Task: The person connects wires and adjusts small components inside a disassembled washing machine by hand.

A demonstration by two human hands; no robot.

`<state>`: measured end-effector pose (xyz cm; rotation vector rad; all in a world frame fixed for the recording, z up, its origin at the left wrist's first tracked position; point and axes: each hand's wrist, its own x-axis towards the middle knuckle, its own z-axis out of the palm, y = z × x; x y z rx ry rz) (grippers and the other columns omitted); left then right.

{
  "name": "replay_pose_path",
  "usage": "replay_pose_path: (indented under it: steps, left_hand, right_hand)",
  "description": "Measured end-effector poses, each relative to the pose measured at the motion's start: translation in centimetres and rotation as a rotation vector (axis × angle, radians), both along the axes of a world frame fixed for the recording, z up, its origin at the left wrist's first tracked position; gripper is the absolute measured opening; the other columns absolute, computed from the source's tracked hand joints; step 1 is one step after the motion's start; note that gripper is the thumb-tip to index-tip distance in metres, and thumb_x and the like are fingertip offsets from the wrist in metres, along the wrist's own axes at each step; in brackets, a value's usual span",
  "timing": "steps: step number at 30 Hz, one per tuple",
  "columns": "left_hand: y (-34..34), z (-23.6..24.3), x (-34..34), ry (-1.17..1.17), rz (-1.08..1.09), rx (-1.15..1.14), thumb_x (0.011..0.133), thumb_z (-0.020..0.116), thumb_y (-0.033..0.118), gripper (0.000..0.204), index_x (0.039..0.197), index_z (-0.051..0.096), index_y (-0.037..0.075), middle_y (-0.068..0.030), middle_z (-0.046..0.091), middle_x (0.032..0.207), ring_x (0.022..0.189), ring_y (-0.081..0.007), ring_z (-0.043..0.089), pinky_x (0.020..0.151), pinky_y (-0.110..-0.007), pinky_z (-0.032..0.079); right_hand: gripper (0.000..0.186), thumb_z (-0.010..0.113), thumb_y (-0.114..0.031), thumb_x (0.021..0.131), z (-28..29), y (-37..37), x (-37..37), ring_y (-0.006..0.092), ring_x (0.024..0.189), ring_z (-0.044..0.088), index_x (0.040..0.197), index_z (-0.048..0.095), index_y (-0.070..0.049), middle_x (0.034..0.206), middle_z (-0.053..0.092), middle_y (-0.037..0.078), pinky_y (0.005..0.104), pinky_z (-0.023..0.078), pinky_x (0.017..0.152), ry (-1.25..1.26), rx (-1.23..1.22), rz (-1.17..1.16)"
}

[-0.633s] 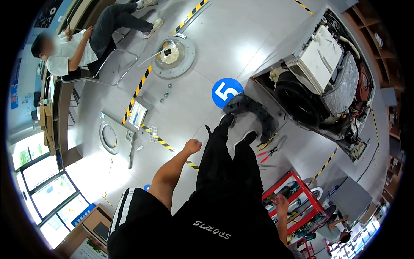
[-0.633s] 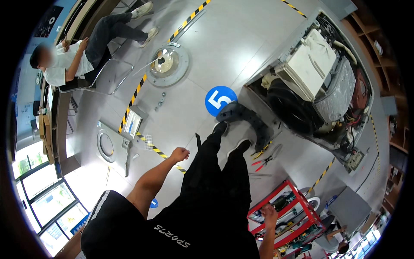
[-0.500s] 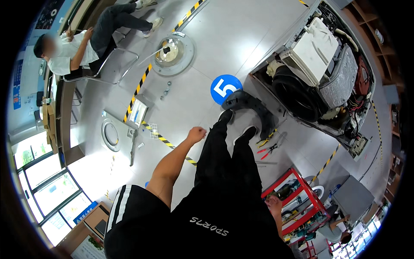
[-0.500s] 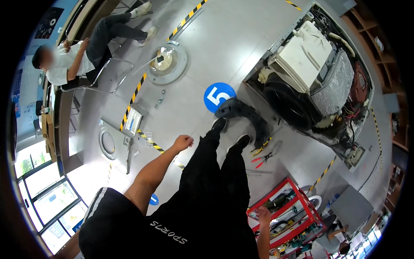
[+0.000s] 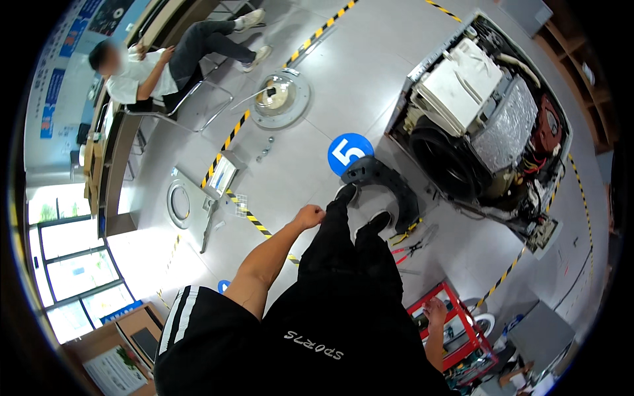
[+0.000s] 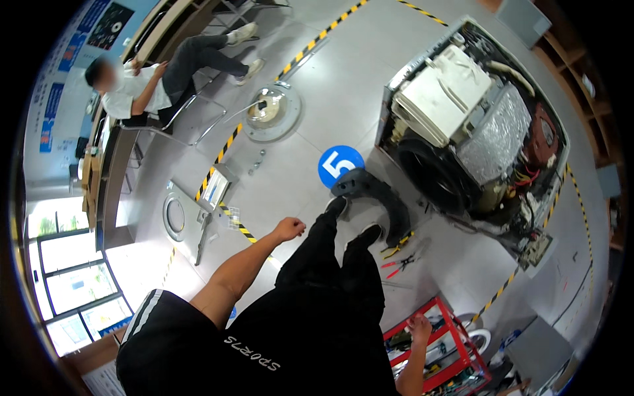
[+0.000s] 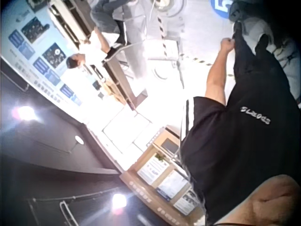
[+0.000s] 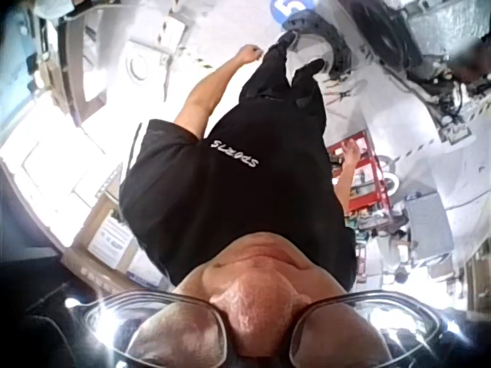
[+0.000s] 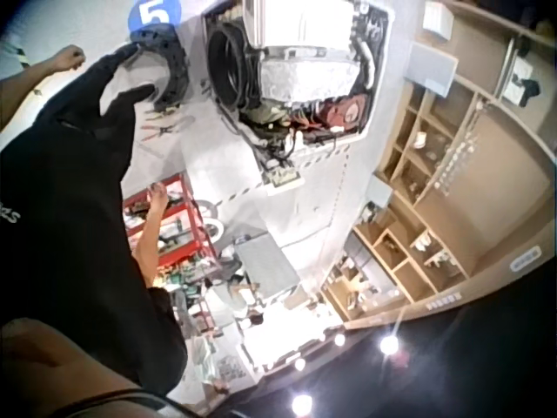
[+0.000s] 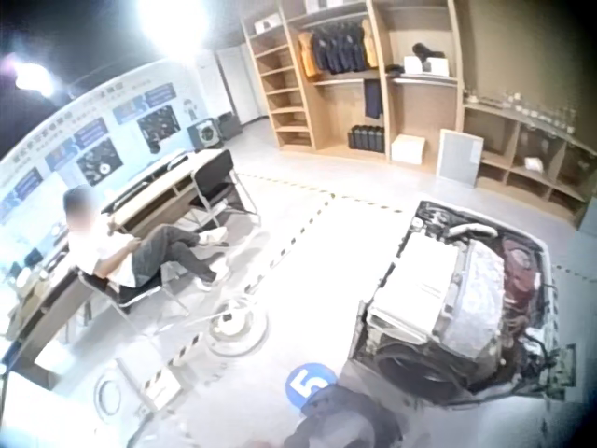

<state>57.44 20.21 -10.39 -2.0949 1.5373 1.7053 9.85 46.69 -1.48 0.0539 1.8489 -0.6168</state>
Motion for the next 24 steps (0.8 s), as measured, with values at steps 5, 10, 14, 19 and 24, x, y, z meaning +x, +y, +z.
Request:
replay_pose_path:
  steps: [5, 10, 14, 19, 24]
  left_hand:
    - [2.5, 1.1, 2.0, -0.044, 0.138, 0.033, 0.082, 0.056, 0.023, 0.028, 0.087, 0.064, -0.003, -0.0108, 0.066, 0.075, 0.067, -0.0174, 0.064, 0.063, -0.029, 0.050]
    - [5.3, 0.4, 4.1, -0.038, 0.298, 0.044, 0.080, 0.054, 0.029, 0.030, 0.077, 0.066, 0.002, -0.0076, 0.066, 0.069, 0.064, -0.0166, 0.065, 0.065, -0.030, 0.050]
    - [5.6, -0.6, 5.2, -0.050, 0.301, 0.095, 0.081, 0.054, 0.029, 0.029, 0.076, 0.066, 0.003, -0.0075, 0.066, 0.068, 0.064, -0.0166, 0.065, 0.066, -0.030, 0.050]
    - [4.2, -3.1, 6.1, 0.038, 0.334, 0.010, 0.080, 0.055, 0.030, 0.029, 0.078, 0.066, 0.003, -0.0079, 0.066, 0.068, 0.064, -0.0181, 0.065, 0.066, -0.031, 0.050]
    - [2.0, -2.2, 6.9, 0.090, 0.413, -0.044, 0.079, 0.055, 0.030, 0.030, 0.080, 0.067, 0.003, -0.0105, 0.065, 0.067, 0.064, -0.0205, 0.065, 0.067, -0.032, 0.050]
  right_hand:
    - [0.021, 0.052, -0.023, 0.089, -2.8, -0.3, -1.2, 0.0174, 0.071, 0.062, 0.102, 0.052, -0.007, 0.085, 0.061, 0.006, 0.0314, 0.049, 0.062, -0.029, 0.029, 0.093]
    - [0.022, 0.054, -0.024, 0.088, -2.4, -2.1, -1.5, 0.0183, 0.074, 0.062, 0.102, 0.053, -0.008, 0.087, 0.062, 0.006, 0.0318, 0.049, 0.063, -0.049, 0.036, 0.142]
    - [0.024, 0.055, -0.029, 0.088, -0.5, -4.1, -1.2, 0.0176, 0.074, 0.063, 0.102, 0.054, -0.010, 0.085, 0.063, 0.004, 0.0310, 0.049, 0.063, 0.006, 0.004, 0.175]
    - [0.023, 0.056, -0.032, 0.088, 1.6, -6.0, 1.6, 0.0177, 0.072, 0.063, 0.093, 0.053, -0.010, 0.074, 0.058, 0.002, 0.0294, 0.049, 0.060, 0.025, 0.019, 0.253]
    - [0.020, 0.056, -0.027, 0.088, 2.7, -7.5, 5.2, 0.0167, 0.069, 0.062, 0.092, 0.055, -0.008, 0.069, 0.056, 0.001, 0.0289, 0.049, 0.056, 0.010, -0.059, 0.336]
